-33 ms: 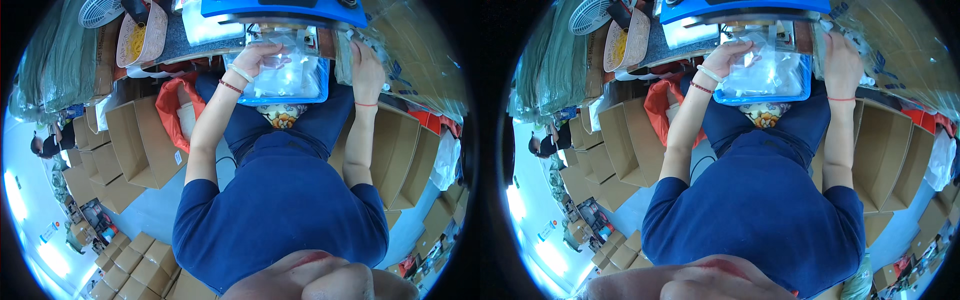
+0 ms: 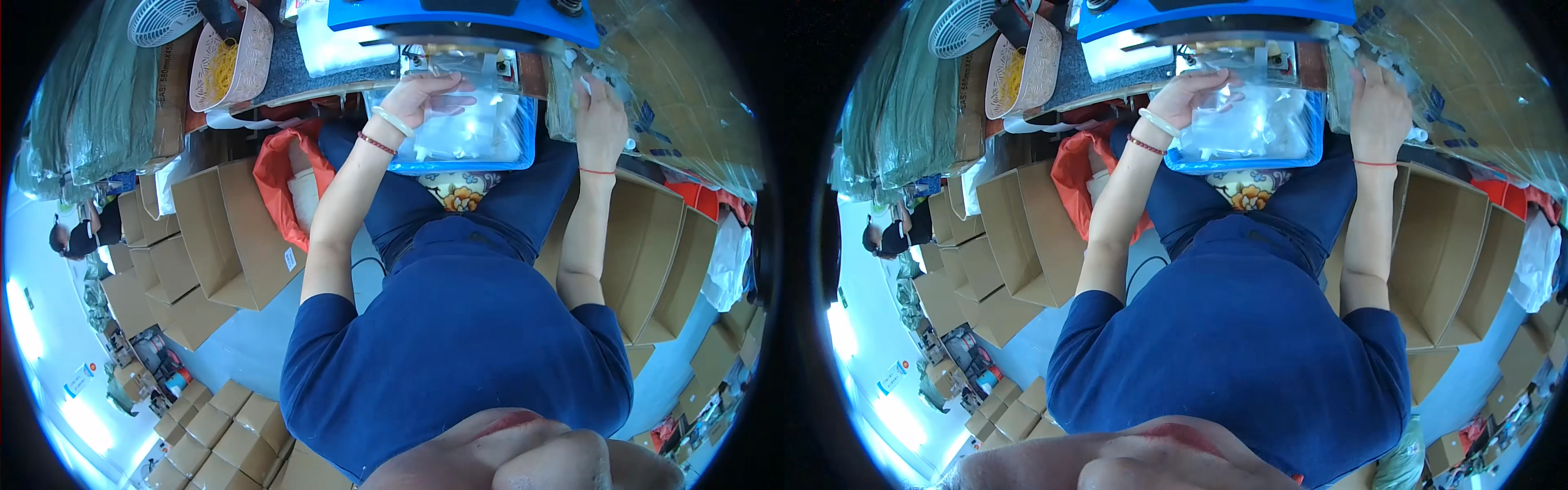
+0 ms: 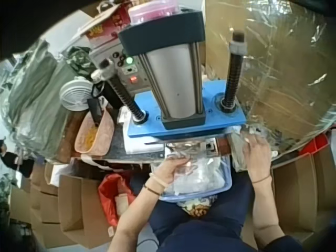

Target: Using a heat sealer machine to seal plastic bags containing white materials.

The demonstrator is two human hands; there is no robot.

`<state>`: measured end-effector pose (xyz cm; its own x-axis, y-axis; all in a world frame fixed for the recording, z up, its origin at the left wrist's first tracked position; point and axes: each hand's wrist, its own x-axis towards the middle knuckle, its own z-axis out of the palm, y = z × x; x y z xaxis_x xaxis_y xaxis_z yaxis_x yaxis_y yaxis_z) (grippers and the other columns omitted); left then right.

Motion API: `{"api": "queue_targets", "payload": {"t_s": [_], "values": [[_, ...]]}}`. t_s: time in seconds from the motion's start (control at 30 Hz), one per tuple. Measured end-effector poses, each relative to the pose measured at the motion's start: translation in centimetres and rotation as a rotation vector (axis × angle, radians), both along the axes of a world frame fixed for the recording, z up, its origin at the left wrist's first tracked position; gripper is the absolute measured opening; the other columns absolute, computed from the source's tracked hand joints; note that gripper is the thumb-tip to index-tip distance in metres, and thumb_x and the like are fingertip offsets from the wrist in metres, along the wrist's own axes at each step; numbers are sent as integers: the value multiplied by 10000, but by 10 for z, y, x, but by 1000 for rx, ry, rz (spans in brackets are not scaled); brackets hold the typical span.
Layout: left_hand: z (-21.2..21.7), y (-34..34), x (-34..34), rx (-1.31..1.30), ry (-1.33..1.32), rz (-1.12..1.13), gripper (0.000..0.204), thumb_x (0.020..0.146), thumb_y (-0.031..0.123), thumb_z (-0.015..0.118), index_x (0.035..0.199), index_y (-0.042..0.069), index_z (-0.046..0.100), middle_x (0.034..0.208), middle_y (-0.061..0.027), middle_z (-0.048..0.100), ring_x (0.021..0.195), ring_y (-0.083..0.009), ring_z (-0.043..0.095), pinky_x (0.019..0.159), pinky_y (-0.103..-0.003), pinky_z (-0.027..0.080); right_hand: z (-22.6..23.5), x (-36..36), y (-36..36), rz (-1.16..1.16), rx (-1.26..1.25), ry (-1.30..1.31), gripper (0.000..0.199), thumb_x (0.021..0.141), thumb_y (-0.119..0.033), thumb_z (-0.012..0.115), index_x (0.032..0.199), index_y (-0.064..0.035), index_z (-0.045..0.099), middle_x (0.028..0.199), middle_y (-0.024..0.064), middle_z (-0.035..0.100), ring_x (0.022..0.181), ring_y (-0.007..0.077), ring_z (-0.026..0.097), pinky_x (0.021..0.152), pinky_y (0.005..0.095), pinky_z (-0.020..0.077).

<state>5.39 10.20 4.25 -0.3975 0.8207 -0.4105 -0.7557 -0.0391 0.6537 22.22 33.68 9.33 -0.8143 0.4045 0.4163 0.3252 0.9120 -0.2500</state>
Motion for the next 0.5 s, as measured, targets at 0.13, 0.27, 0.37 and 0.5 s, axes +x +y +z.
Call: {"api": "queue_targets", "payload": {"t_s": [0.13, 0.27, 0.37, 0.5], "values": [[3, -11, -9, -102, 240, 2, 320, 893, 192, 695, 1082, -63, 654, 1073, -134, 674, 952, -229, 673, 816, -316, 571, -44, 4, 35, -61, 203, -49, 231, 904, -140, 595, 1126, -139, 657, 1067, 120, 636, 923, 354, 617, 803, 432, 502], [3, -50, -51, -492, 1002, 298, 348, 896, 239, 684, 1117, -30, 672, 1004, -135, 713, 890, -216, 692, 759, -323, 553, -70, -5, 43, -97, 73, 126, 264, 918, -144, 575, 1179, -120, 601, 1081, 163, 616, 929, 378, 608, 804, 449, 495], [-13, -69, -78, -748, 2037, 427, 468, 906, 260, 640, 1292, 10, 554, 1249, -195, 604, 1220, -372, 531, 1037, -495, 382, -70, -11, 39, -16, 217, -10, 267, 924, -161, 574, 1186, -106, 581, 1096, 180, 606, 958, 399, 591, 816, 467, 482], [-44, -98, -58, -755, 2124, 209, 390, 894, 192, 626, 1258, 62, 569, 1312, -141, 579, 1269, -329, 496, 1080, -491, 340, -61, -24, 37, -209, -26, -87, 273, 911, -147, 577, 1178, -89, 584, 1121, 183, 598, 1000, 396, 579, 848, 466, 475]]}}
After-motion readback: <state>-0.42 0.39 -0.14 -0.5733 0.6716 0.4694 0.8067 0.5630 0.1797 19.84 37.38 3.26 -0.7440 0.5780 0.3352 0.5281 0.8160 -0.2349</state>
